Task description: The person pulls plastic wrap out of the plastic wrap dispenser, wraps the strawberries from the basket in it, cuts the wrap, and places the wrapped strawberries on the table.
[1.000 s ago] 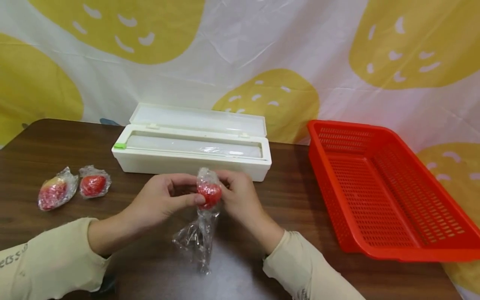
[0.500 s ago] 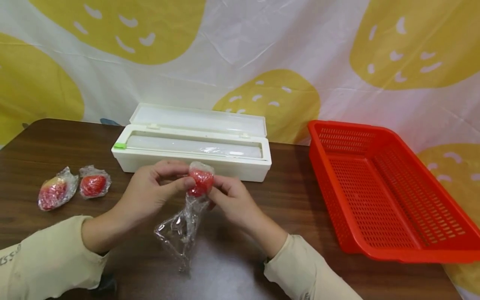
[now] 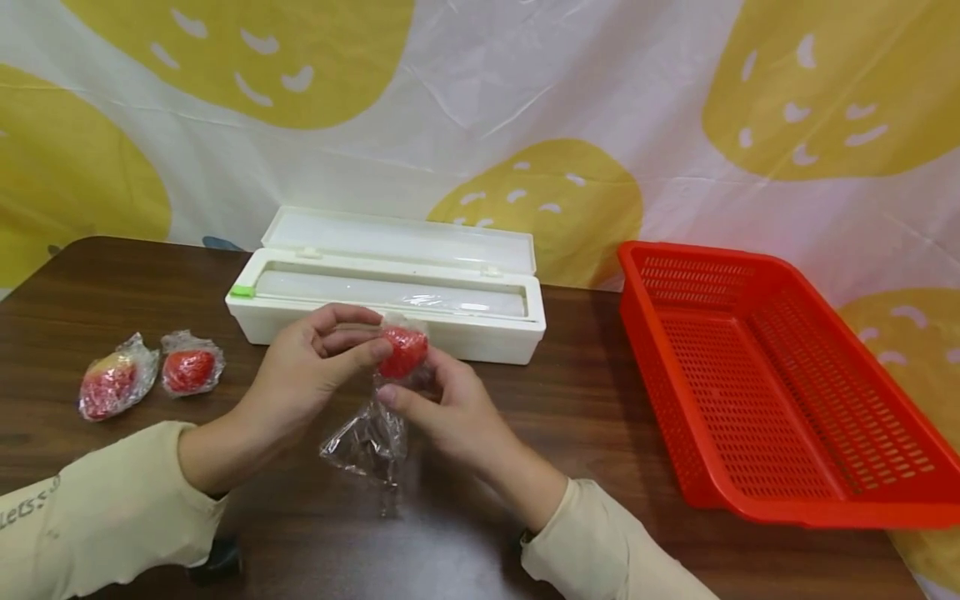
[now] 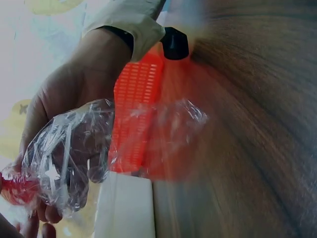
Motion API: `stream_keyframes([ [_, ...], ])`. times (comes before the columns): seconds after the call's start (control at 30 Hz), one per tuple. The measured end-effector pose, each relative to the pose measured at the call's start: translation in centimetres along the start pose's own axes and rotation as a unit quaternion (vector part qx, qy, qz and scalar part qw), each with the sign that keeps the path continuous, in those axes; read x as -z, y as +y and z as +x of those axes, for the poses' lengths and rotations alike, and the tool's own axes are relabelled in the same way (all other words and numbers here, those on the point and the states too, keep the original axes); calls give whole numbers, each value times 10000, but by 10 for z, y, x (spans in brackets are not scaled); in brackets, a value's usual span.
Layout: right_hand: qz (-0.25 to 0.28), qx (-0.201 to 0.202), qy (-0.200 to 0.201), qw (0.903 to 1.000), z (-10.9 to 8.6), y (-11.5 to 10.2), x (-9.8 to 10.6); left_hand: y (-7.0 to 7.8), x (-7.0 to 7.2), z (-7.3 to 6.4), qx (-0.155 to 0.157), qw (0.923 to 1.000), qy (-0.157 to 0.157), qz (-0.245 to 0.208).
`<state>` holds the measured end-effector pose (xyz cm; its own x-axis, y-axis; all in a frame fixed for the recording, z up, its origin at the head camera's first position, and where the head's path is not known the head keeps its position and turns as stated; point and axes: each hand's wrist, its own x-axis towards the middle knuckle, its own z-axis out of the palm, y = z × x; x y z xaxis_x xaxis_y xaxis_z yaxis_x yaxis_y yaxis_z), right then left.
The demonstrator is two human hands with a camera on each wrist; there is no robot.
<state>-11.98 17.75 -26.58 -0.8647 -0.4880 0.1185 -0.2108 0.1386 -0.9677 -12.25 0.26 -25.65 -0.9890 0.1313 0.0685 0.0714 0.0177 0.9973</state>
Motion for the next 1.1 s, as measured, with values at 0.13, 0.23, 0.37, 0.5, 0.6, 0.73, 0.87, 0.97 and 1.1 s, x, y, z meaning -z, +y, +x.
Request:
stream_keyframes([
  [0.13,-73,52,133,9999,0,-3,-3,1,0,-1,60,9995,-307,-59],
  [0.23,-52,146,139,9998,0,-5,-5,3,1,-2,3,9989,-463,52],
  [0.37,82,-24,117,9999,-1,-6,-8,6,3,-2,-126,9988,-345,329],
  [0.5,283,-702,8,9971,-2,-4,-18,12,2,1,52,9999,163,1],
  [0.6,411,-1219,-221,9914,-4,0,-29,19,-1,4,236,9967,611,-471],
  [0.73,923,-1652,-476,9808,-10,3,-45,26,-4,10,424,9924,912,-710],
  [0.87,1696,-1617,-354,9715,-15,1,-60,28,-6,15,712,9865,1060,-1028],
  [0.97,2136,-1489,-50,9655,-17,-2,-70,29,-8,19,848,9737,1220,-1727],
  [1.1,2458,-1478,202,9578,-17,-2,-78,29,-12,22,1048,9538,1333,-2481],
])
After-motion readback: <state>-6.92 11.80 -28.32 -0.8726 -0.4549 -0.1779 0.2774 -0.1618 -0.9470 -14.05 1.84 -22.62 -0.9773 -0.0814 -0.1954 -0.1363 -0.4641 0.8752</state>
